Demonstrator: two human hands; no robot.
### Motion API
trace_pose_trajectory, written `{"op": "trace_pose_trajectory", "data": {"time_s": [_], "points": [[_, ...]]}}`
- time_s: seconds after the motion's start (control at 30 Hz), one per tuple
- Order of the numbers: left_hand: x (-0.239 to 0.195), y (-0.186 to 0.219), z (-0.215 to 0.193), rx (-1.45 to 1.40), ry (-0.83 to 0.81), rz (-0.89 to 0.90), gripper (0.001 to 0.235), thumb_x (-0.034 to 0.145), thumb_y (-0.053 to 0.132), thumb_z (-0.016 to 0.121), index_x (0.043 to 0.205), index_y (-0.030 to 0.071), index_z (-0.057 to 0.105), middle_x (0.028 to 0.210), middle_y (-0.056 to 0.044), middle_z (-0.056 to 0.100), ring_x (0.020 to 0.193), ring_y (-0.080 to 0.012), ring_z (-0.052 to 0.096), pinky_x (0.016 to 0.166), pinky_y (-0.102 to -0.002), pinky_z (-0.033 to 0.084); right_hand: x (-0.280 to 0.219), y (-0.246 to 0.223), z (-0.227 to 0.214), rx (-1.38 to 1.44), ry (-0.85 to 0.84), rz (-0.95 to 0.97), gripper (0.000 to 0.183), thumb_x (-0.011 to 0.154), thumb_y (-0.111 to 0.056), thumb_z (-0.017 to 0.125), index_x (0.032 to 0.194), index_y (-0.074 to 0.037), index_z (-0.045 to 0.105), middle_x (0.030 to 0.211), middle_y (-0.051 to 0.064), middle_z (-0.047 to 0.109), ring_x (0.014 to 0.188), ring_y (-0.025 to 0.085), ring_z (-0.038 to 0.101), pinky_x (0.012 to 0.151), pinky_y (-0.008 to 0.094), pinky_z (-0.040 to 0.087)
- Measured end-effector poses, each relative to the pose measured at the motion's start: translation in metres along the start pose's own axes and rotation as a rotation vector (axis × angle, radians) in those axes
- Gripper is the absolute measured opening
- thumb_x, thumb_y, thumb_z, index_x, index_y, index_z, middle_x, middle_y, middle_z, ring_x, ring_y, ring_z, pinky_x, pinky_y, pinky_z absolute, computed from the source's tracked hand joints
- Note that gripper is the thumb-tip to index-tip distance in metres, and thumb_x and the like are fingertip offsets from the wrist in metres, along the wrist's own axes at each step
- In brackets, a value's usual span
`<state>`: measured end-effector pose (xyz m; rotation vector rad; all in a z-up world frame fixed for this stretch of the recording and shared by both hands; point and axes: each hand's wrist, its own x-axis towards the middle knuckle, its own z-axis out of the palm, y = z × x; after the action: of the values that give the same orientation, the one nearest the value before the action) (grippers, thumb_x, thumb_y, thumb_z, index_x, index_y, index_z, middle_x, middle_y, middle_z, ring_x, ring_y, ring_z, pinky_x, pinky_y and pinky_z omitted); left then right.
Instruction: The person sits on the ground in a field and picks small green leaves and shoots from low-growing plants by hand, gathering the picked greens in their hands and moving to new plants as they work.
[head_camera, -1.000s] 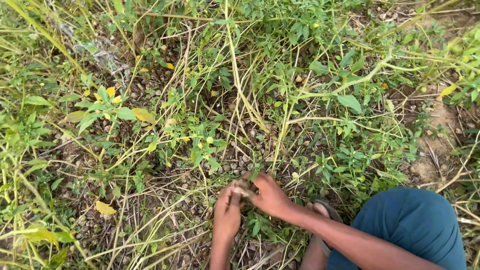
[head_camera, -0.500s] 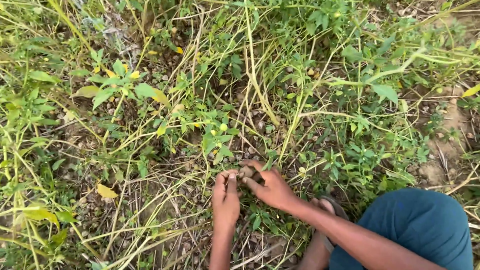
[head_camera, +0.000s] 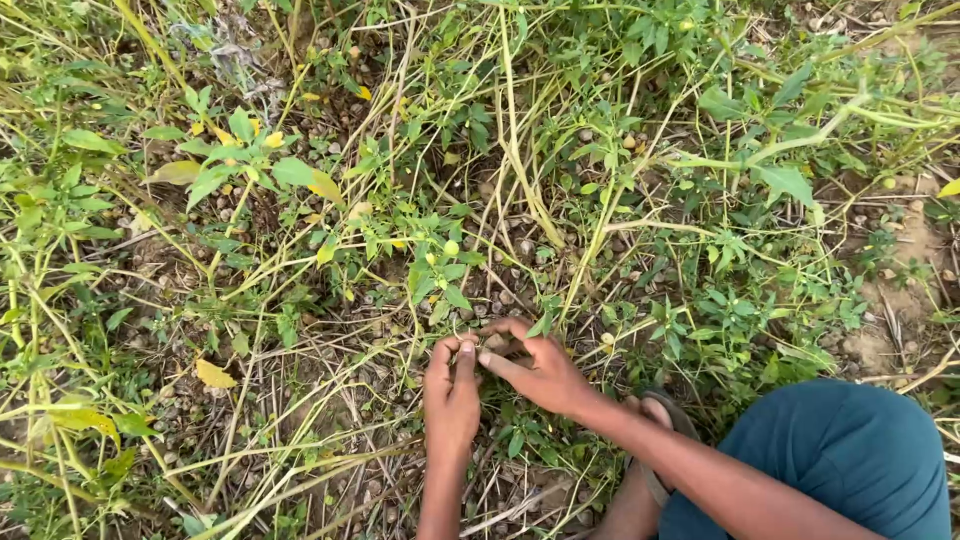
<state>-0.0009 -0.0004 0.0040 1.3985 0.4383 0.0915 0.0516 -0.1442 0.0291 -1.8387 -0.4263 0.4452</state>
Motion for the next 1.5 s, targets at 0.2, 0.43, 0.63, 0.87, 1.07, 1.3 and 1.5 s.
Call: {"op": "trace_pose_trajectory", "data": {"time_s": [0.2, 0.43, 0.63, 0.87, 1.07, 1.3, 1.5], "points": [[0.001, -0.008, 0.0, -0.034, -0.018, -0.007, 0.019, 0.105, 0.019, 0.052, 0.107, 0.006, 0.066, 0.096, -0.003, 0.068, 0.083, -0.0093, 0.056, 0.071, -0.028, 0.048, 0.001, 0.017, 0.0, -0.161, 0.07, -0.152, 0.025, 0.097, -0.019, 0.07, 0.118, -0.006, 0.066, 0.115, 0.006, 0.071, 0.106, 0.018, 0.071, 0.089, 0.032, 0.059], [-0.002, 0.008, 0.002, -0.108, 0.001, -0.061, 0.018, 0.102, 0.019, 0.052, 0.105, 0.009, 0.067, 0.1, 0.004, 0.071, 0.088, -0.006, 0.061, 0.075, -0.025, 0.051, 0.0, 0.014, 0.001, -0.088, 0.042, -0.088, 0.027, 0.09, -0.02, 0.07, 0.113, -0.006, 0.069, 0.126, 0.007, 0.062, 0.103, 0.019, 0.071, 0.088, 0.034, 0.058], [-0.002, 0.007, 0.002, -0.066, -0.029, -0.049, 0.018, 0.103, 0.018, 0.054, 0.106, 0.007, 0.068, 0.091, -0.001, 0.068, 0.082, -0.0076, 0.058, 0.074, -0.026, 0.049, 0.003, 0.026, 0.002, -0.185, 0.082, -0.188, 0.022, 0.097, -0.021, 0.07, 0.109, -0.004, 0.072, 0.123, 0.007, 0.067, 0.111, 0.018, 0.068, 0.094, 0.034, 0.054], [-0.003, 0.021, 0.002, -0.187, 0.027, -0.115, 0.023, 0.104, 0.023, 0.05, 0.106, 0.005, 0.063, 0.111, -0.003, 0.073, 0.092, -0.014, 0.071, 0.084, -0.031, 0.058, 0.0, 0.022, -0.001, -0.161, 0.03, -0.004, 0.025, 0.092, -0.022, 0.07, 0.109, -0.004, 0.065, 0.116, 0.005, 0.066, 0.095, 0.017, 0.067, 0.084, 0.033, 0.055], [-0.003, 0.014, 0.001, -0.166, 0.018, -0.127, 0.022, 0.102, 0.021, 0.051, 0.109, 0.005, 0.065, 0.111, -0.004, 0.071, 0.093, -0.0156, 0.071, 0.083, -0.032, 0.057, 0.001, 0.012, -0.001, -0.178, 0.047, -0.081, 0.039, 0.092, -0.021, 0.071, 0.126, -0.005, 0.06, 0.118, 0.007, 0.067, 0.112, 0.018, 0.065, 0.099, 0.033, 0.049], [-0.003, 0.012, 0.0, -0.059, -0.017, -0.08, 0.019, 0.104, 0.017, 0.054, 0.108, 0.005, 0.069, 0.096, -0.004, 0.069, 0.086, -0.0105, 0.059, 0.079, -0.03, 0.05, 0.001, 0.014, -0.001, -0.201, 0.049, -0.114, 0.037, 0.093, -0.021, 0.071, 0.125, -0.005, 0.061, 0.118, 0.009, 0.067, 0.113, 0.019, 0.064, 0.1, 0.034, 0.049], [-0.005, 0.017, 0.002, -0.117, -0.014, -0.102, 0.021, 0.1, 0.016, 0.053, 0.113, 0.008, 0.066, 0.106, -0.002, 0.072, 0.094, -0.0093, 0.07, 0.08, -0.027, 0.052, 0.001, 0.008, -0.001, -0.141, 0.032, 0.006, 0.037, 0.093, -0.016, 0.064, 0.13, -0.009, 0.06, 0.113, 0.009, 0.069, 0.106, 0.021, 0.067, 0.094, 0.035, 0.052]]}}
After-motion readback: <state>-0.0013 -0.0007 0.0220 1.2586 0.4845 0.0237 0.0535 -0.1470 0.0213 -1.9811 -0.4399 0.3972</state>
